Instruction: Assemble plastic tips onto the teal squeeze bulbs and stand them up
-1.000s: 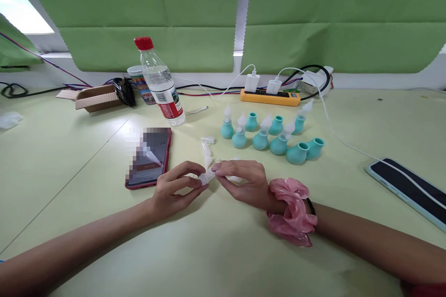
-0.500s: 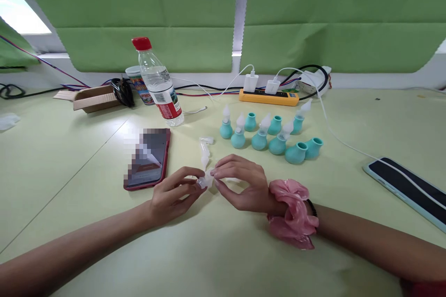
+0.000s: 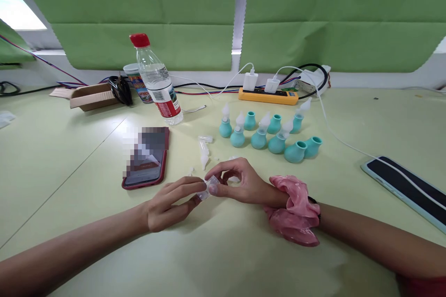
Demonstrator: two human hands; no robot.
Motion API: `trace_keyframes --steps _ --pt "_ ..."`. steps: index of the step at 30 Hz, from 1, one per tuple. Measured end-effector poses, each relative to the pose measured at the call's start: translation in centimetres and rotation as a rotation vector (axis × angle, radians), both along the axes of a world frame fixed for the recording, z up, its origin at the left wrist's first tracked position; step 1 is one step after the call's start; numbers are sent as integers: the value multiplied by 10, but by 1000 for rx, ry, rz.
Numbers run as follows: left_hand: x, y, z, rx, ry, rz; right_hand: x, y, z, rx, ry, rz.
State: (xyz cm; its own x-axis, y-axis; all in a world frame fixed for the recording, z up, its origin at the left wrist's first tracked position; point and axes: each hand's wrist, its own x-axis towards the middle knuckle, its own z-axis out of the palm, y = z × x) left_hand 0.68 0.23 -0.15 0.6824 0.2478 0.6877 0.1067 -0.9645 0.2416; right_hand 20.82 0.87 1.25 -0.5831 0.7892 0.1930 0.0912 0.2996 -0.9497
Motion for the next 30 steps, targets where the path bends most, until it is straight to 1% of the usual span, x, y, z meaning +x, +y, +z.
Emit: trace_keyframes --steps 2,4,6,8,11,14,16,19,22,25,30 --pt "0 1 -2 23 4 8 0 1 2 -26 -22 14" --pt "-1 2 -3 96 -8 5 -1 1 4 -47 -22 30" --pt "0 3 -5 169 -14 -14 -2 0 5 -74 3 36" --pt "1 3 -6 200 -21 -19 -3 -1 4 -123 43 33" --pt "4 2 -7 146 -113 27 -2 0 1 -191 101 23" --pt "8 0 -5 32 -217 51 0 3 -3 -230 178 48" --pt "10 0 -3 -40 -252 51 1 5 -3 -258 225 84" --pt "10 0 -1 -135 -301 80 0 4 -2 -264 253 91" --pt "10 0 -1 -199 -330 116 -2 3 -1 -247 219 47" --pt "11 0 -2 -207 -318 147 -3 1 -2 -218 179 -1" --pt "12 1 -2 -156 -278 151 -3 -1 -4 -91 103 -51"
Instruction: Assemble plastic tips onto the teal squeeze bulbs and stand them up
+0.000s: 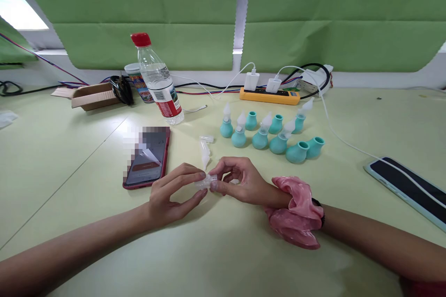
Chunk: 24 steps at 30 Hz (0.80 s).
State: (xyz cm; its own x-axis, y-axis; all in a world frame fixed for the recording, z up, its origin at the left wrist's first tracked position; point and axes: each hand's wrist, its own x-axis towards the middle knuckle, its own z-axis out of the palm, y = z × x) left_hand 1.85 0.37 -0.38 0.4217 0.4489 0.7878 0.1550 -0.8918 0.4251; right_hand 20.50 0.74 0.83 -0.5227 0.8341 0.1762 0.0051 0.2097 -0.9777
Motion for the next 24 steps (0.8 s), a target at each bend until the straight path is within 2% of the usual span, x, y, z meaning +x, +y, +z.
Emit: trace_keyframes --steps 5,8,10,15,17,19,21,23,24 --pt "0 0 1 24 16 -1 -1 -1 0 75 -49 -17" --pt "-1 -1 3 -40 5 -21 -1 -3 2 167 -121 -27" --pt "-1 -3 4 -177 7 -32 0 -4 5 284 -194 -15" --pt "-2 -8 11 -675 50 -93 0 -8 15 606 -343 40" --pt "-2 -8 12 -781 51 -121 2 -7 26 722 -467 85" --pt "-1 -7 11 -766 39 -130 9 -4 44 847 -634 98" --pt "0 -6 9 -653 28 -112 26 2 68 961 -764 -17" --pt "2 -5 7 -533 29 -77 57 9 90 1001 -907 -153" --pt "2 -4 6 -491 25 -57 75 13 98 973 -1012 -196"
